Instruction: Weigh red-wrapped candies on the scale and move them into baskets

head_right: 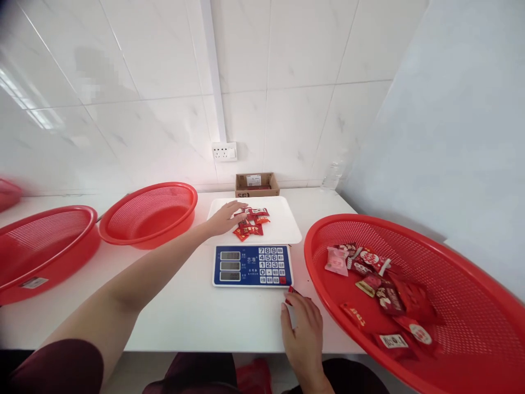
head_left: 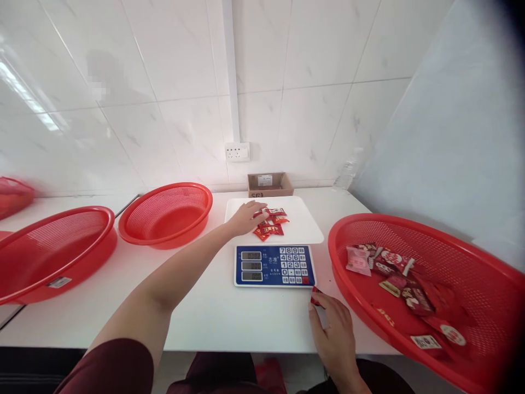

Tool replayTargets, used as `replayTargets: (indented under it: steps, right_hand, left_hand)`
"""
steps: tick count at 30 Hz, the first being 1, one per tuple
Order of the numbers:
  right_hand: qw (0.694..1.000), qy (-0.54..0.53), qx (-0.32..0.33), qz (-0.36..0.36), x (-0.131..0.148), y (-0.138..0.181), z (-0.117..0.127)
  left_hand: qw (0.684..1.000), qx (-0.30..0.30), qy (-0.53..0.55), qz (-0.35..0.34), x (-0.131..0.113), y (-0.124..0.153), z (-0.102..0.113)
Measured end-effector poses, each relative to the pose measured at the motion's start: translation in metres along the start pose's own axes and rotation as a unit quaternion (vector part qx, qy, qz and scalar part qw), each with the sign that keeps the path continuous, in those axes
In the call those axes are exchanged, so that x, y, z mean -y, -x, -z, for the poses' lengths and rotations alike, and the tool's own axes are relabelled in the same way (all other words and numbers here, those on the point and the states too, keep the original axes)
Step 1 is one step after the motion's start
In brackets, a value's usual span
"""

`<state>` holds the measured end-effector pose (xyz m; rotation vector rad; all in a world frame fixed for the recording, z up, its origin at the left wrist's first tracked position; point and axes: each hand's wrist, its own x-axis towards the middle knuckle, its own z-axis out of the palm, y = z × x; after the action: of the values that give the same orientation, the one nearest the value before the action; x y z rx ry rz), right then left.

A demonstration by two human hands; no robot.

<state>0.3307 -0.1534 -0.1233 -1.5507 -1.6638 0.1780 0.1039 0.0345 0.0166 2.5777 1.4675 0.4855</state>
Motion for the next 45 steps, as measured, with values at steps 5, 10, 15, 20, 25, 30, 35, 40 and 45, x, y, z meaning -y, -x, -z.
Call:
replayTargets:
  steps: [5,10,15,20,25,30,35,40,45]
  right_hand:
    - [0.997,0.071,0.031,-0.004,-0.018,-0.003,-0.007]
    - [0.991,0.024,0.128,0.021,-0.018,-0.002,-0.005]
    - [0.994,-0.035,0.099,0.015,0.016,-0.013,0.031]
    - [0.996,0.057,-0.029,0.054,0.04,-0.047,0.085]
    - [0.971,0.2,-0.127,0.042,0.041,-0.079,0.114]
    - [0.977,0.118,-0.128,0.126,0.053,-0.065,0.087]
    - [0.95,-0.077,0.245,0.18,0.062,-0.024,0.016]
    - [0.927,-0.189,0.325,0.011,0.053,-0.009,-0.019]
    - [0.935,-0.2,0.29,-0.035,0.048,-0.008,-0.02]
  left_hand:
    - [0.994,-0.048,-0.037,0.092,0.034,0.044,0.026]
    - [0.969,-0.035,-0.083,0.229,0.075,0.101,0.056]
    - [0.943,0.052,-0.095,0.316,0.092,0.142,0.066]
    - [0.937,0.082,-0.093,0.325,0.086,0.159,0.062]
    - [0.952,0.07,-0.087,0.286,0.073,0.161,0.063]
    - [0.981,0.004,-0.079,0.174,0.038,0.137,0.051]
    - [0.998,0.061,0.008,-0.017,0.001,0.084,0.023]
    - [0.993,0.097,0.002,-0.061,-0.004,0.026,-0.002]
    - [0.99,0.083,-0.058,-0.096,0.002,-0.005,-0.016]
